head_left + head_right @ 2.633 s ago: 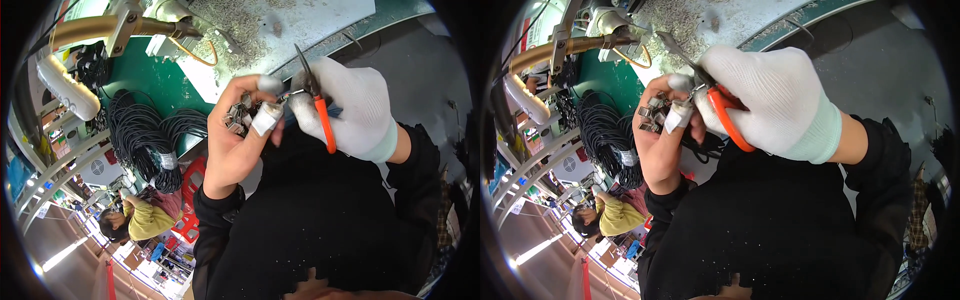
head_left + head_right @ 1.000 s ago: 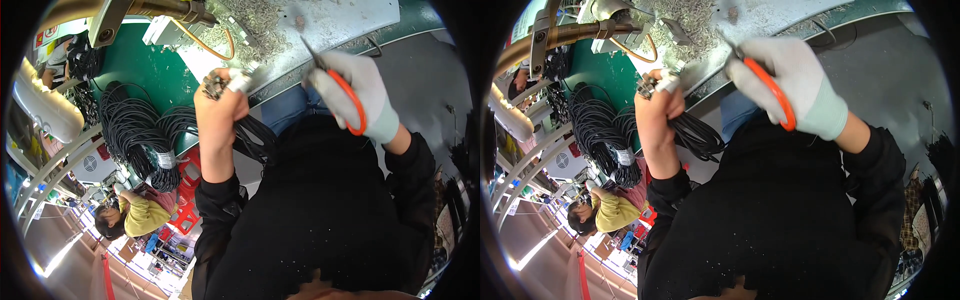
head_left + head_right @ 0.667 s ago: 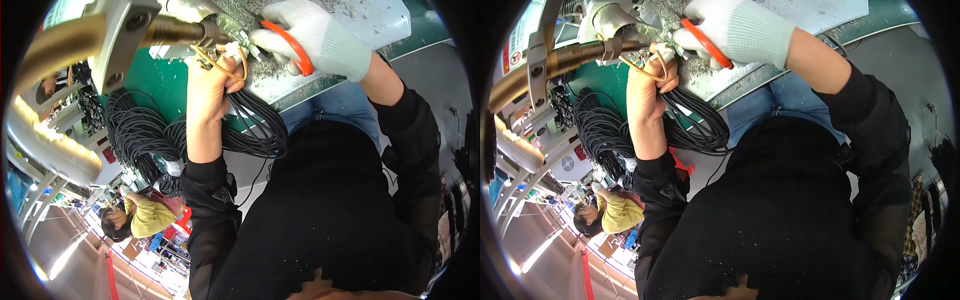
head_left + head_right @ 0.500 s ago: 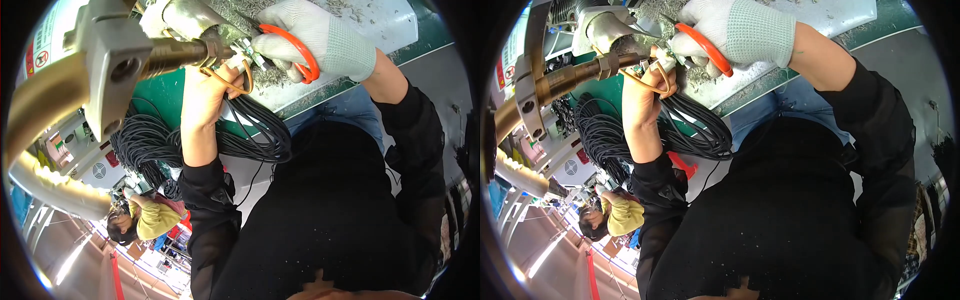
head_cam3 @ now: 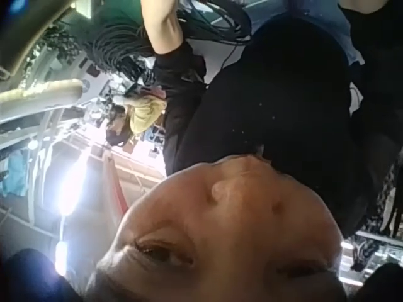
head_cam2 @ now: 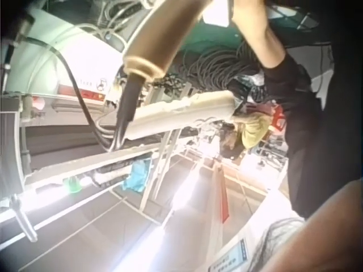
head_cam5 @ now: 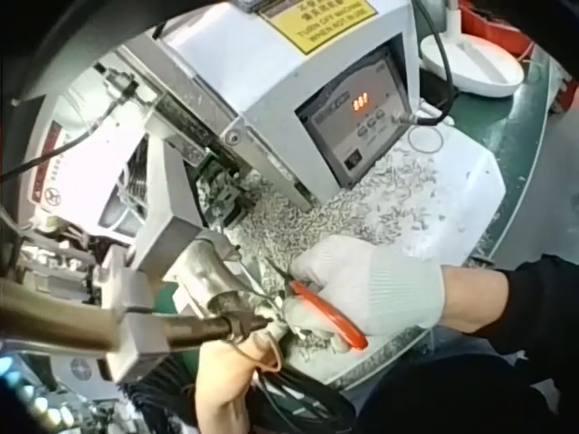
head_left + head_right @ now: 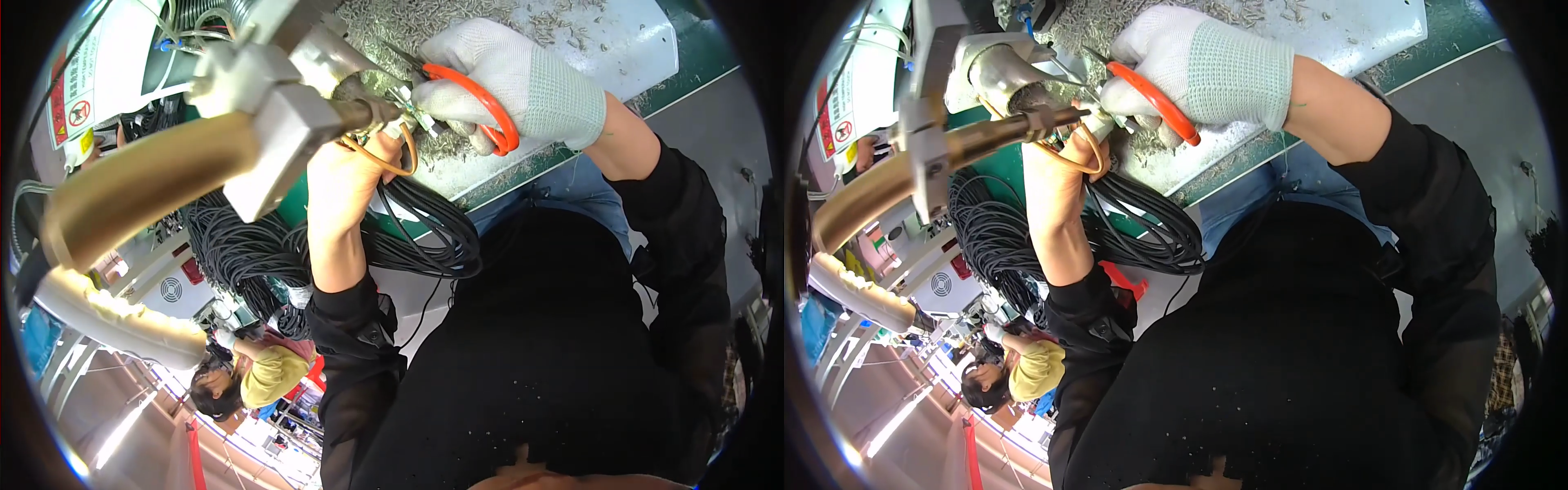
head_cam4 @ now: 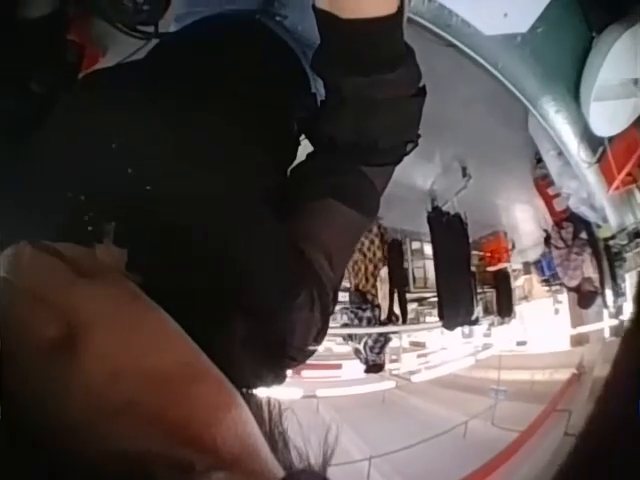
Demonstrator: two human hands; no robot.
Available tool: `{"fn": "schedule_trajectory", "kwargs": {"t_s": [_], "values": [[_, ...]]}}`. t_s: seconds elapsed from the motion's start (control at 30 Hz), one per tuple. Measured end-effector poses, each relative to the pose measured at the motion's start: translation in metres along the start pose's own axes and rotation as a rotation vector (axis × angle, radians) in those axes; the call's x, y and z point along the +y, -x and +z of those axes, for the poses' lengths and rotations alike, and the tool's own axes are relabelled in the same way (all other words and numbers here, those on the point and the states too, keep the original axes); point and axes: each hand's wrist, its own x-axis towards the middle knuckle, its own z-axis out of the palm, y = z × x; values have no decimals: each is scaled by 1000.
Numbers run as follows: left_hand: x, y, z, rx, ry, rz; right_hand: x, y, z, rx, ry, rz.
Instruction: Trimming wires with scissors and inserting components into a manufacturing machine.
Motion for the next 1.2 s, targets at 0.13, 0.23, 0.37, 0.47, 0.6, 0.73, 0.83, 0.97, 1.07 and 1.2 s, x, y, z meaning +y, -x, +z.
{"fn": "schedule_trajectory", "kwargs": {"t_s": [0.13, 0.23, 0.37, 0.47, 0.6, 0.73, 0.83, 0.97, 1.07, 1.2], "values": [[1, 2, -1, -53, 70, 70, -32, -21, -16, -187, -766, 1163], [0, -1, -2, -72, 38, 69, -23, -12, -17, -208, -717, 988], [4, -3, -1, -117, 62, 57, -20, -6, -16, -198, -659, 841], [3, -4, 3, -128, 109, 49, -14, 0, -9, -154, -427, 572], [-3, -2, 6, -131, 295, 29, -20, -5, -9, -88, -190, 353], [-17, 13, 16, -34, 578, 33, -49, -4, -26, -97, -598, 908], [-24, 44, 21, 269, 619, 122, -68, 20, -76, -179, -548, 1070], [-9, 74, 38, 94, 751, 50, -95, 38, -93, -189, -137, 1241], [1, 89, 61, -63, 778, -21, -121, 28, -71, -109, 115, 923], [-3, 96, 77, -166, 744, -23, -130, 22, -27, -150, -499, 941]]}}
